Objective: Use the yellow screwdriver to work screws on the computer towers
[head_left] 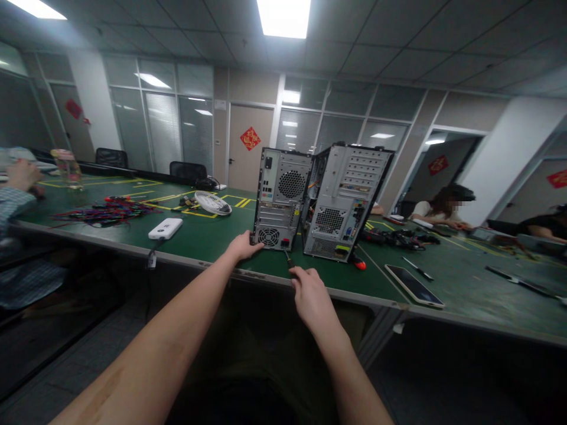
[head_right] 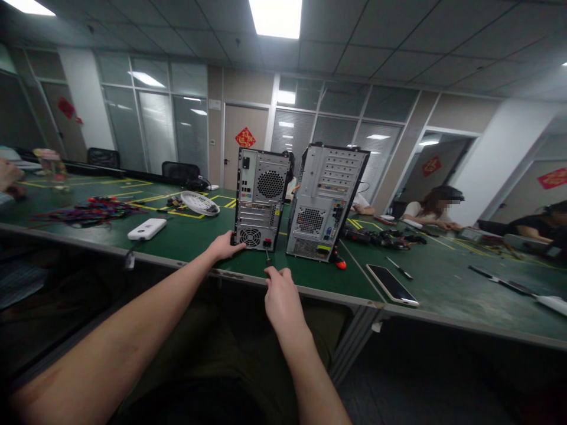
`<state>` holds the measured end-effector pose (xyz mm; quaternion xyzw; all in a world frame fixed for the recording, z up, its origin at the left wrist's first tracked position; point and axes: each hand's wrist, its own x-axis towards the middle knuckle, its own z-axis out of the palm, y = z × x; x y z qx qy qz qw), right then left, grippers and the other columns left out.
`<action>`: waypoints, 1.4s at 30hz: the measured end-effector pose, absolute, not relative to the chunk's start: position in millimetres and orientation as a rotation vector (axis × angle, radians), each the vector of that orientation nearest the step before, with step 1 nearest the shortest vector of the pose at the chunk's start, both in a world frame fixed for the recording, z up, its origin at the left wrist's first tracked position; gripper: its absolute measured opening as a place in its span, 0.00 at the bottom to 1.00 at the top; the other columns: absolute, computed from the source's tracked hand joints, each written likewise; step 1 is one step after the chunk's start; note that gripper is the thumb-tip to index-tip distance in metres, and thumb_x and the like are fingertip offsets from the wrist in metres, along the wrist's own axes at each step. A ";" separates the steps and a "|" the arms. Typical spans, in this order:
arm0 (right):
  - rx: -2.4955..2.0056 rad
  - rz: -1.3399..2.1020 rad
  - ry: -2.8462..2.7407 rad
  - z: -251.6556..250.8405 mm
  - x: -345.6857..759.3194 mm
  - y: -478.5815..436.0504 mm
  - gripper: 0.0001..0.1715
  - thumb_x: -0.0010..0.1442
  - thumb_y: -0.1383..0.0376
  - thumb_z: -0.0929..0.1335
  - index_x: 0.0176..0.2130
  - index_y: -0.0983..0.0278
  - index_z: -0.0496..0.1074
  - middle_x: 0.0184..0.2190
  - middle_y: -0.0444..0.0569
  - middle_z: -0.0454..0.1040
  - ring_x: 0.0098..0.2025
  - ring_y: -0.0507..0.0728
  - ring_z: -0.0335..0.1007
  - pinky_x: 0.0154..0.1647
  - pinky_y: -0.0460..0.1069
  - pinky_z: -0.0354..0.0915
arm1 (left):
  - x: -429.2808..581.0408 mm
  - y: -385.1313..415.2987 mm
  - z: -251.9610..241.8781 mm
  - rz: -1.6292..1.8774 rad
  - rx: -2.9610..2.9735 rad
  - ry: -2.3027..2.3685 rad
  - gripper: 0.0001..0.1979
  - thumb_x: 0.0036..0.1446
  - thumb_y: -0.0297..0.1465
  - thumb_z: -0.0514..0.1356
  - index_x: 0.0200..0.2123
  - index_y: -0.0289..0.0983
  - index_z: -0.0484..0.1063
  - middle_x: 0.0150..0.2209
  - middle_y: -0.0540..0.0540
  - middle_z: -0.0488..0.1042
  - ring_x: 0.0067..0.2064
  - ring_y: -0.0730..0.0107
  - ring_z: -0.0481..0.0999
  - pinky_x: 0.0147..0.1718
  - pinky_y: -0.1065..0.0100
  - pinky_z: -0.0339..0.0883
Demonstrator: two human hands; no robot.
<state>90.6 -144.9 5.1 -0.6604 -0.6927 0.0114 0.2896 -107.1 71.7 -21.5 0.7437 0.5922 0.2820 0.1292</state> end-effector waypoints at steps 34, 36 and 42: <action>-1.772 0.168 -1.872 8.3 89.7 -143.2 0.19 0.67 0.68 0.66 0.55 0.63 0.77 0.53 0.55 0.79 0.56 0.61 0.75 0.60 0.54 0.64 | -108.0 70.9 -20.9 0.843 2.145 1.707 0.35 0.55 0.53 0.64 0.58 0.36 0.68 0.55 0.34 0.78 0.55 0.48 0.78 0.51 0.61 0.71; -1.743 0.160 -1.874 9.2 89.6 -143.0 0.20 0.68 0.69 0.64 0.56 0.64 0.76 0.51 0.55 0.80 0.54 0.61 0.75 0.59 0.53 0.64 | -108.0 71.4 -21.3 0.839 2.154 1.710 0.35 0.55 0.54 0.64 0.57 0.36 0.68 0.56 0.34 0.78 0.55 0.48 0.78 0.51 0.61 0.71; -1.658 0.143 -1.730 8.7 89.1 -139.6 0.20 0.70 0.68 0.60 0.55 0.68 0.75 0.48 0.57 0.75 0.40 0.55 0.77 0.53 0.50 0.67 | -108.1 72.8 -22.6 0.825 2.183 1.728 0.34 0.56 0.54 0.63 0.57 0.36 0.68 0.55 0.34 0.78 0.56 0.48 0.78 0.51 0.62 0.71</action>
